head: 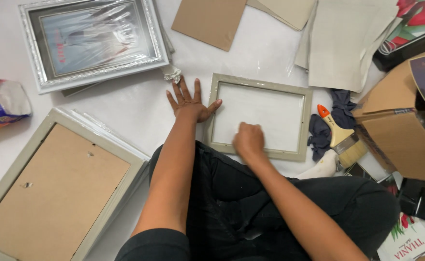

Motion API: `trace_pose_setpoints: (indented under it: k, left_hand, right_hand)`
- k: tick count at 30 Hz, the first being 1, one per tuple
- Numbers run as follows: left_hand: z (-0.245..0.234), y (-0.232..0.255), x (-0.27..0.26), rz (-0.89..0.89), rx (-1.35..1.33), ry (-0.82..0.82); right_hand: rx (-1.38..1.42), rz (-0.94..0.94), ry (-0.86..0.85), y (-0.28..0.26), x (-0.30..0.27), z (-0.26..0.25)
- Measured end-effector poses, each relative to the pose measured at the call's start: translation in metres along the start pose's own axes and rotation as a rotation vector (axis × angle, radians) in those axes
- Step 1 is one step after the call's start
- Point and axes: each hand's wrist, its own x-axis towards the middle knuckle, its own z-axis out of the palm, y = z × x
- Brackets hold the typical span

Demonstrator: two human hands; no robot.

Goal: Framing a poster by cleaning the glass, inserting the artwork, and securing the backboard.

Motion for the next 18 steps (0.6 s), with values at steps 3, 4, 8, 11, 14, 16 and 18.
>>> trace_pose_setpoints:
  k: [3,4,8,11,14,16,18]
  left_hand:
    - [0.003,-0.001,0.003,-0.003,0.007,0.003]
    - [0.003,-0.001,0.004,0.007,0.014,0.003]
    - [0.003,-0.001,0.003,0.01,-0.007,-0.001]
    - [-0.002,-0.002,-0.004,0.016,-0.006,0.001]
    - [-0.003,-0.001,-0.005,0.024,-0.005,0.003]
    - [-0.002,-0.001,-0.003,0.022,-0.005,0.004]
    - [-0.003,-0.002,-0.002,0.023,-0.013,-0.013]
  right_hand:
    - [0.137,-0.099,0.009,-0.053,-0.009,-0.015]
    - [0.14,-0.089,0.015,-0.052,-0.006,-0.011]
    - [0.161,-0.121,-0.006,-0.028,-0.005,-0.011]
    - [0.098,-0.009,-0.055,0.025,-0.006,-0.018]
    - [0.035,0.149,-0.074,0.083,-0.013,-0.048]
    - [-0.015,0.205,-0.081,0.115,-0.016,-0.064]
    - [-0.101,0.339,-0.06,0.141,-0.014,-0.066]
